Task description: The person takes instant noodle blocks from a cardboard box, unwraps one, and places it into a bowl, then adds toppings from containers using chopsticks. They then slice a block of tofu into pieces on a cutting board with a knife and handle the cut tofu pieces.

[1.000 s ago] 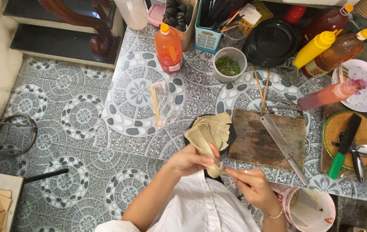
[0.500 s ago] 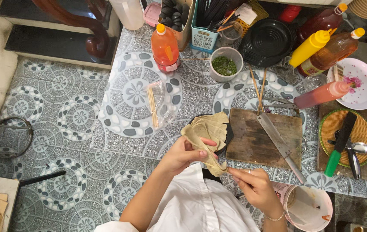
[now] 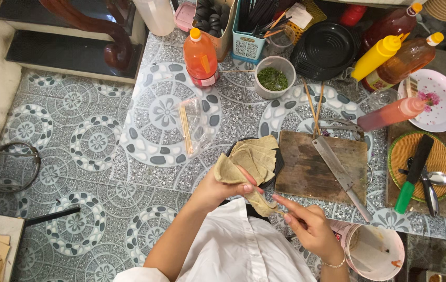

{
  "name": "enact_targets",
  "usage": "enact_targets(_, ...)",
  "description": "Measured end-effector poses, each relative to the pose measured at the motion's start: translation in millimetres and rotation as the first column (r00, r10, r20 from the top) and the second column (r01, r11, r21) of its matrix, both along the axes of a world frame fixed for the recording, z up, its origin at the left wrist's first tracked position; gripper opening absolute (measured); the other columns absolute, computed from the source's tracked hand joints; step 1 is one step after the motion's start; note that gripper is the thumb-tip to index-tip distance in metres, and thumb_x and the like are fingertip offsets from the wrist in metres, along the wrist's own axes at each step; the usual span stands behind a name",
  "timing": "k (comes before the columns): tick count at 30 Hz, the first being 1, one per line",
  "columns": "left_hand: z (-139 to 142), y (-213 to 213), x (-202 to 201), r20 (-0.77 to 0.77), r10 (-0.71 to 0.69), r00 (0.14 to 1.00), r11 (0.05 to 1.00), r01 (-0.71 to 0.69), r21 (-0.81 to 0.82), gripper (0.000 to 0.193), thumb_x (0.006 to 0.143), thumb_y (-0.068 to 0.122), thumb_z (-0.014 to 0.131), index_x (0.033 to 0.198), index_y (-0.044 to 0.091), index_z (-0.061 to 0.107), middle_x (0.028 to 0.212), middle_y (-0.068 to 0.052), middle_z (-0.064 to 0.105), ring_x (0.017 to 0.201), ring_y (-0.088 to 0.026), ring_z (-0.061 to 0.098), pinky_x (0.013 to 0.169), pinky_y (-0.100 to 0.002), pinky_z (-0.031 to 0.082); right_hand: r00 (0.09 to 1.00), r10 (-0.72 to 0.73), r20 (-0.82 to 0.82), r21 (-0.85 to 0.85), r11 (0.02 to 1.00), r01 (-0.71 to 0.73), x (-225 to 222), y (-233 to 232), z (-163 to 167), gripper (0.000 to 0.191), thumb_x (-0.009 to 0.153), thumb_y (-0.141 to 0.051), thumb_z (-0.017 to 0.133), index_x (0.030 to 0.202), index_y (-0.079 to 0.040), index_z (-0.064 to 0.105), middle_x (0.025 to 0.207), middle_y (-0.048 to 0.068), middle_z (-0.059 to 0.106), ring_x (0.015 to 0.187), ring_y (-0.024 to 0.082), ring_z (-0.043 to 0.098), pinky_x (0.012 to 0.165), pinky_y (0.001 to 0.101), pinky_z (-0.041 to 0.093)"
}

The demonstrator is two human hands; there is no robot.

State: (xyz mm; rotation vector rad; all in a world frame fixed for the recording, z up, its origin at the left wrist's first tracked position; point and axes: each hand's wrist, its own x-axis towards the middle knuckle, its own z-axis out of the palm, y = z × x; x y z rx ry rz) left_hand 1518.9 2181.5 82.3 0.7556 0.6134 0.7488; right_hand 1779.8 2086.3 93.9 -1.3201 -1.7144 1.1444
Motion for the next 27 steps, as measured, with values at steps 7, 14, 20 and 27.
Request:
enact_targets(7, -2, -1, -1, -0.198, 0.06, 0.978, 0.995, -0.042, 0.093, 0.026, 0.081, 0.012, 0.086, 0.098, -0.003, 0.075, 0.091, -0.01, 0.077, 0.083, -0.015, 0.073, 0.075, -0.03, 0.061, 0.998, -0.035, 0.056, -0.007, 0.999, 0.036, 2, -4, -3, 0.044, 0.09, -0.007, 0.067, 0.134, -0.007, 0.069, 0.05, 0.001, 0.037, 0.042, 0.011, 0.036, 0.043, 0.0307, 0.03)
enact_targets(14, -8, 2, -12, -0.302, 0.065, 0.951, 0.987, -0.017, 0.157, 0.03, 0.079, 0.016, 0.087, 0.101, -0.001, 0.077, 0.091, -0.007, 0.078, 0.081, -0.011, 0.072, 0.074, -0.027, 0.06, 0.989, -0.069, 0.133, -0.035, 0.997, 0.074, 1, -5, 2, 0.047, 0.09, -0.007, 0.067, 0.136, -0.01, 0.067, 0.048, 0.003, 0.035, 0.04, 0.011, 0.033, 0.041, 0.0312, 0.03)
enact_targets(20, -12, -2, -9, -0.302, 0.116, 0.946, 0.985, -0.072, 0.155, 0.026, 0.082, 0.018, 0.086, 0.096, -0.002, 0.076, 0.087, -0.006, 0.078, 0.078, -0.012, 0.074, 0.072, -0.028, 0.062, 0.987, -0.033, 0.156, -0.031, 0.999, 0.039, -1, -5, 6, 0.049, 0.09, -0.006, 0.065, 0.139, -0.011, 0.064, 0.049, 0.003, 0.037, 0.04, 0.011, 0.035, 0.042, 0.0308, 0.033)
enact_targets(27, -6, 1, -15, -0.209, 0.152, 0.966, 0.902, -0.049, 0.428, 0.04, 0.077, 0.01, 0.092, 0.107, -0.002, 0.069, 0.099, -0.003, 0.068, 0.092, -0.009, 0.065, 0.08, -0.026, 0.055, 0.998, -0.032, 0.048, -0.114, 0.993, 0.038, 3, -10, 3, 0.048, 0.091, -0.008, 0.065, 0.14, -0.009, 0.064, 0.051, 0.002, 0.035, 0.043, 0.01, 0.033, 0.043, 0.0306, 0.03)
